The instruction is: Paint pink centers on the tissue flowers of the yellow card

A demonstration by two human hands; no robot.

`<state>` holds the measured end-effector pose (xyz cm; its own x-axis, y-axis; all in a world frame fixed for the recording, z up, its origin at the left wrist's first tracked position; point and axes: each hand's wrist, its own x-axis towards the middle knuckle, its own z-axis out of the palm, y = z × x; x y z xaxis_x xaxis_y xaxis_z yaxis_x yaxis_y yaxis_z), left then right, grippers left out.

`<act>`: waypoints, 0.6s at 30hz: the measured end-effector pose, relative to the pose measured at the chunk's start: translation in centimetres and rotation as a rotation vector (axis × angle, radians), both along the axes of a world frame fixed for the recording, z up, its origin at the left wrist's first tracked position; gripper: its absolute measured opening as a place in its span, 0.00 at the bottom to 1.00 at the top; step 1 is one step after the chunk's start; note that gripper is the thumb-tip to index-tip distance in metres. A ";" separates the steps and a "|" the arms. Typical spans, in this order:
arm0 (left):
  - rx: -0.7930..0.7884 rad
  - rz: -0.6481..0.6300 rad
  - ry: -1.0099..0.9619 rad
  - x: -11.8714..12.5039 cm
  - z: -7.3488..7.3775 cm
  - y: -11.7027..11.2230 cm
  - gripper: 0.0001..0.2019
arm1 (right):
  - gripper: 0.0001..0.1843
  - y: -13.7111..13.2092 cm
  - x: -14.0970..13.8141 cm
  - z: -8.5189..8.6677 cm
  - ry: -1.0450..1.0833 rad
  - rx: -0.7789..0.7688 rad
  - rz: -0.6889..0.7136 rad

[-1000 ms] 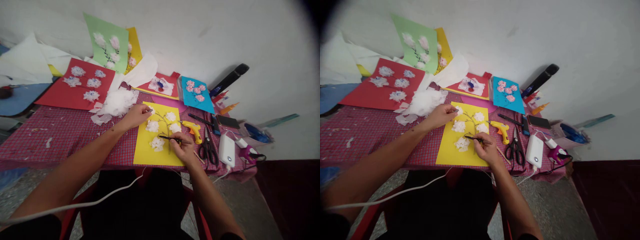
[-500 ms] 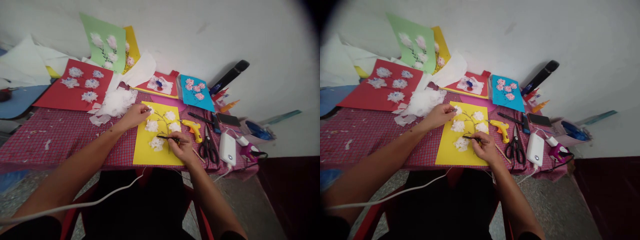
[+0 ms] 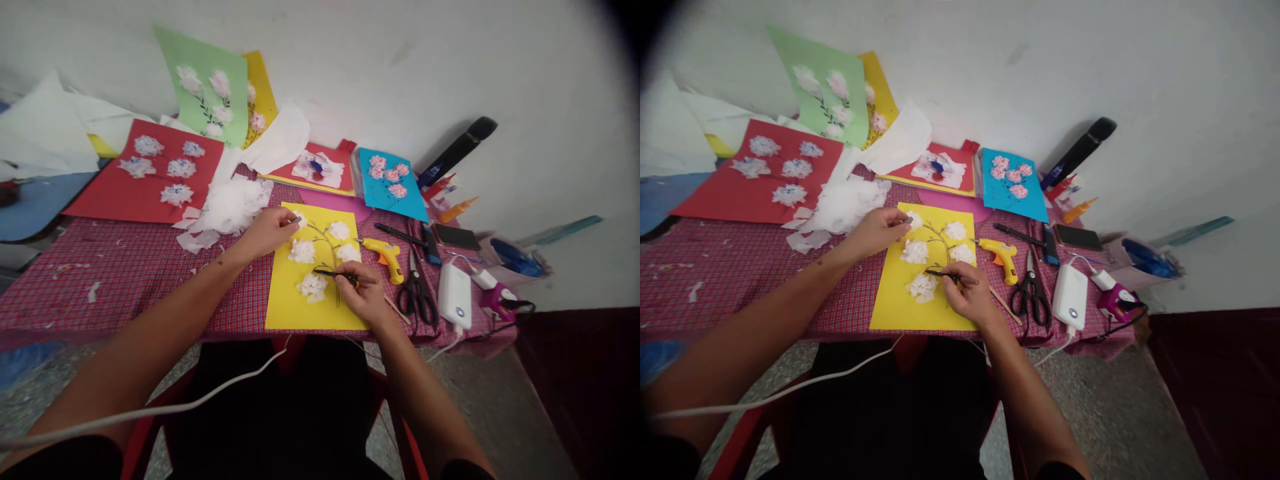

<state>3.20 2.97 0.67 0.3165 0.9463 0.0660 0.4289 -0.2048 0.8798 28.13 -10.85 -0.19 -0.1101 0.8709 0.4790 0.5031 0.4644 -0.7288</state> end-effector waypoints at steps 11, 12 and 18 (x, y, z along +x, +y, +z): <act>0.017 0.005 0.016 -0.1 -0.4 0.3 0.12 | 0.04 0.1 0.1 -0.1 0.022 0.003 -0.051; 0.020 0.005 0.017 -0.1 -0.5 0.3 0.12 | 0.04 0.1 0.1 -0.1 0.030 0.005 -0.055; 0.025 -0.006 0.007 -0.1 -0.6 0.4 0.12 | 0.04 0.1 0.2 -0.2 0.050 0.006 -0.077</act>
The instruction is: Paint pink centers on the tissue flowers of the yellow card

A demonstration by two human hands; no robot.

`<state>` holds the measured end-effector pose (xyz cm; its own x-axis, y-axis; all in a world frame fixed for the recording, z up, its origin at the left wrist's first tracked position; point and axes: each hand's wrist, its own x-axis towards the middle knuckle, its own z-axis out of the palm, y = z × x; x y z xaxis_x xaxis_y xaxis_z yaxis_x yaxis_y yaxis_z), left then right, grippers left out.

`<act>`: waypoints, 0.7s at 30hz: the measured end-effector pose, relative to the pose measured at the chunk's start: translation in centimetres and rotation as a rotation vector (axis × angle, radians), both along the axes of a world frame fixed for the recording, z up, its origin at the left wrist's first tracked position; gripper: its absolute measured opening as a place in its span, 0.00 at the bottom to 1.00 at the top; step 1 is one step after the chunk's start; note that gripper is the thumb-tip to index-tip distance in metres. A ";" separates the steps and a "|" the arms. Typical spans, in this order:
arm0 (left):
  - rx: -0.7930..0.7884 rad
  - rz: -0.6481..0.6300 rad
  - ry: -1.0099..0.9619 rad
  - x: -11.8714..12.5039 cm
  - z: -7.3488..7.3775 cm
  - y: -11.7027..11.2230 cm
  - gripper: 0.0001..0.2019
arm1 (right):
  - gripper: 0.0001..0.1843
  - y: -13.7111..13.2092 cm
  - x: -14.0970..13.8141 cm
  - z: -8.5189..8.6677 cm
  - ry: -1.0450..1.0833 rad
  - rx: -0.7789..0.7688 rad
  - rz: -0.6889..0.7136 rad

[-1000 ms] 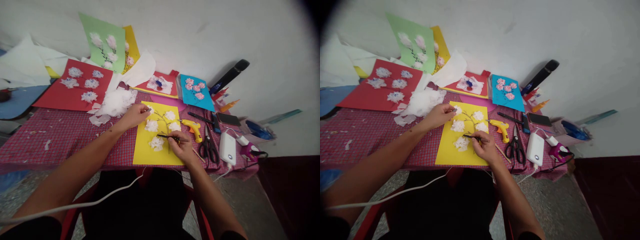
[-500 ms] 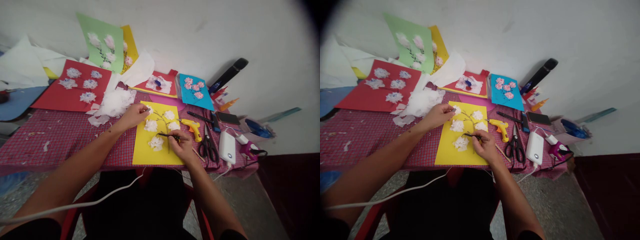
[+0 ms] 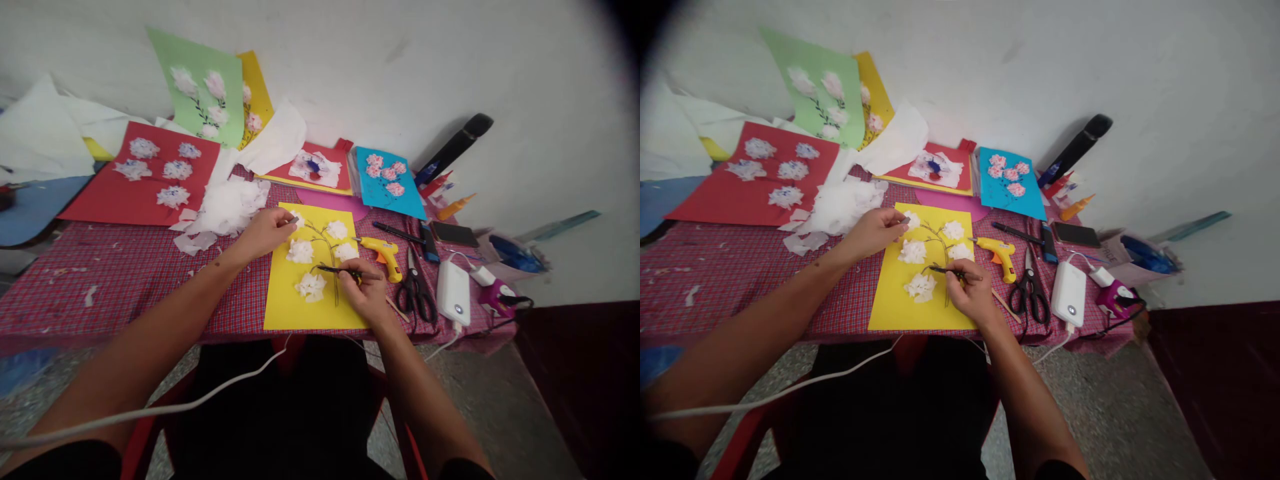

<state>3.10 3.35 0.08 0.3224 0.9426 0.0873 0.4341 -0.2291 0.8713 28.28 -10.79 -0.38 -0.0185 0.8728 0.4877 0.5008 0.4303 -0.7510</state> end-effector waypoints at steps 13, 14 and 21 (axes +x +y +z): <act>-0.025 0.027 0.017 0.1 0.1 -0.1 0.12 | 0.04 -0.1 -0.1 0.0 -0.014 -0.037 0.023; -0.027 0.030 0.019 0.2 0.1 0.0 0.12 | 0.04 -0.1 -0.1 0.1 -0.015 -0.039 0.014; -0.017 0.029 0.038 0.1 0.4 -0.2 0.12 | 0.03 0.1 0.1 0.0 -0.003 -0.036 -0.104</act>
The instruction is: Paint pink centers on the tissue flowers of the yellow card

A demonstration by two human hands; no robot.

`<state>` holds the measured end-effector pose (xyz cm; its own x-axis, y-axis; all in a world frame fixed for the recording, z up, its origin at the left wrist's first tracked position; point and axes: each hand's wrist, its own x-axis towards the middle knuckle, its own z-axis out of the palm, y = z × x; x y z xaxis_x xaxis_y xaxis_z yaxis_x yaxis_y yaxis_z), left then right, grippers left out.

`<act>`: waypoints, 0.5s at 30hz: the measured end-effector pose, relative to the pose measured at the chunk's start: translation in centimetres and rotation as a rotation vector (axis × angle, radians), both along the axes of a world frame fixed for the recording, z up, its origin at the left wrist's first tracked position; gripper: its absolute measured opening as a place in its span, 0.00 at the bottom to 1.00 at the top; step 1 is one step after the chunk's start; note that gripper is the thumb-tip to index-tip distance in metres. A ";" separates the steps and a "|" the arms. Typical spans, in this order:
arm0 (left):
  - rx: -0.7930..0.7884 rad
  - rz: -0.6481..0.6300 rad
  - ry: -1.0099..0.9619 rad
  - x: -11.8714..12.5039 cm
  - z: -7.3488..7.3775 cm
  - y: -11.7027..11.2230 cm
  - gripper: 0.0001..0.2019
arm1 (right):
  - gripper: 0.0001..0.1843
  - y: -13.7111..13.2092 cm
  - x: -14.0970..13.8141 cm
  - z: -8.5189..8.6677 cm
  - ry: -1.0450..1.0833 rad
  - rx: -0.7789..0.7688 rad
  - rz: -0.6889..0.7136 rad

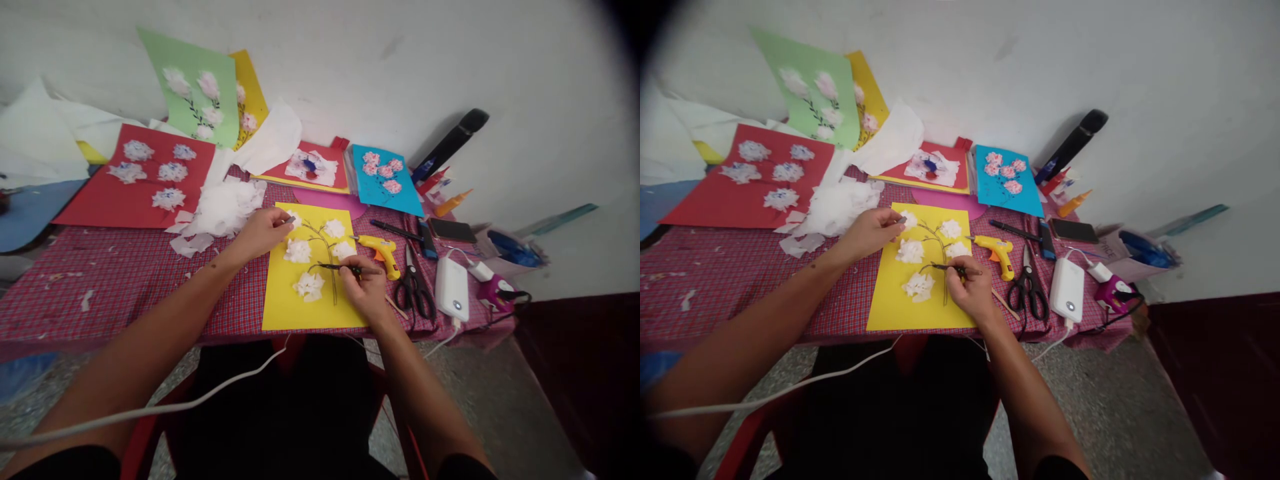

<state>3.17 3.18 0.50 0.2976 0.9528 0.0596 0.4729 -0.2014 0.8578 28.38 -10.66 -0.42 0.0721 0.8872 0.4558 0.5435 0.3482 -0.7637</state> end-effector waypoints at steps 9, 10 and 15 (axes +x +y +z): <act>-0.010 0.000 -0.009 0.1 0.3 -0.2 0.12 | 0.03 -0.1 -0.2 0.2 0.025 -0.007 0.028; -0.014 0.002 -0.012 0.1 0.3 -0.3 0.12 | 0.03 0.0 -0.2 0.2 0.016 -0.016 0.038; -0.018 0.006 -0.009 0.1 0.5 -0.3 0.13 | 0.03 0.1 -0.3 0.3 0.023 -0.003 0.003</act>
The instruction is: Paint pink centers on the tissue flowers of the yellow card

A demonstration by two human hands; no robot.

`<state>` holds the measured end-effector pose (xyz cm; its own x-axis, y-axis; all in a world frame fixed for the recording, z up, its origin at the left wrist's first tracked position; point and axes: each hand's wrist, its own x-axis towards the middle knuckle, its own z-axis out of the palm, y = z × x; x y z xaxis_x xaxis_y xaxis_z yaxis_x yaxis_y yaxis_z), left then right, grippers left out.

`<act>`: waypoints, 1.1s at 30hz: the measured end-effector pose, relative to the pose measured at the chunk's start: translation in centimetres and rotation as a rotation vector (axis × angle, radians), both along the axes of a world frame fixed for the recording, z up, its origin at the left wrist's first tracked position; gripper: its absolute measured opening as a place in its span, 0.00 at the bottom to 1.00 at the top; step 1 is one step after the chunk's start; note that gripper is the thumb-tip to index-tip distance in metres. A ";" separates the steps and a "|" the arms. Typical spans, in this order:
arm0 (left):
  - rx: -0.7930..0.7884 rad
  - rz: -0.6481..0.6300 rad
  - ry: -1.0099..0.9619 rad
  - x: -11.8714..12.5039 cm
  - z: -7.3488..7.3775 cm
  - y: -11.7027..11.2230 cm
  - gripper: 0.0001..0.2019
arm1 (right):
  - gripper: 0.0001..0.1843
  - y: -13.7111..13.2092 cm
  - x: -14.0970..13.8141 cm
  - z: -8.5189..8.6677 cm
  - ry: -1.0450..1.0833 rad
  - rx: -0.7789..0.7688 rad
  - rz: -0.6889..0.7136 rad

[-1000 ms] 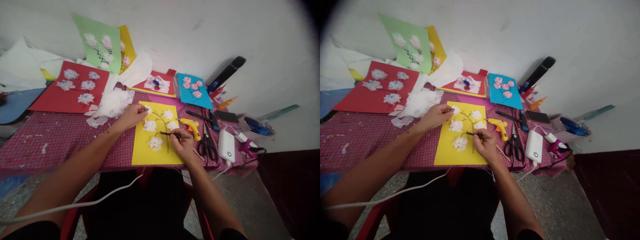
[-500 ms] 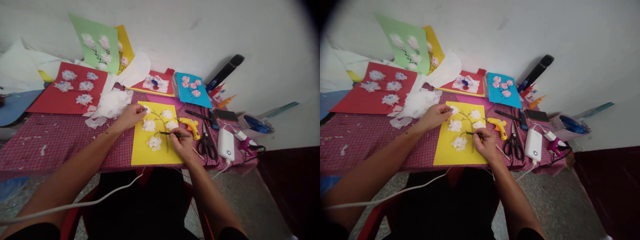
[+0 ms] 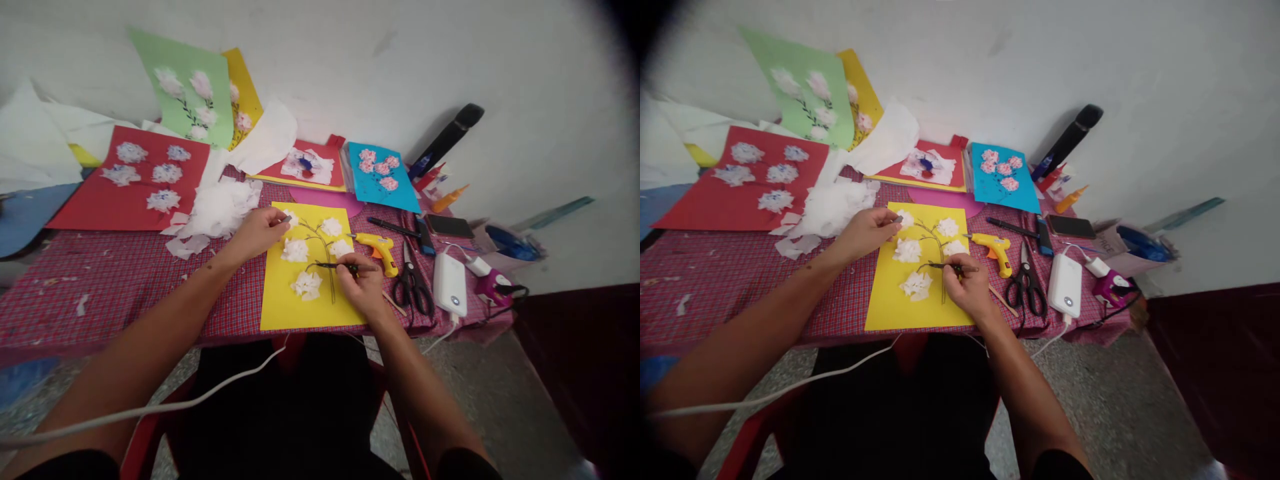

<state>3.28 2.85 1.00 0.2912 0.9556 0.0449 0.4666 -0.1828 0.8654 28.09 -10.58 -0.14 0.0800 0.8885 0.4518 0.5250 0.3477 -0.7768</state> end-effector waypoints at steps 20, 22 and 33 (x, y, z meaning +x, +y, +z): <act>-0.019 -0.007 -0.016 0.0 -0.1 0.0 0.12 | 0.03 0.0 0.5 -0.3 0.006 0.012 -0.102; -0.021 -0.008 -0.025 0.0 -0.1 0.0 0.12 | 0.03 -0.1 0.7 -0.4 0.000 0.021 -0.131; -0.019 -0.011 -0.009 -0.1 0.0 0.0 0.12 | 0.03 -0.1 0.8 -0.6 0.054 0.026 -0.142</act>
<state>3.19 2.83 1.01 0.3013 0.9531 0.0293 0.4567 -0.1712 0.8730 28.88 -10.66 -0.72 0.2289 0.8546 0.4660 0.5278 0.2933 -0.7972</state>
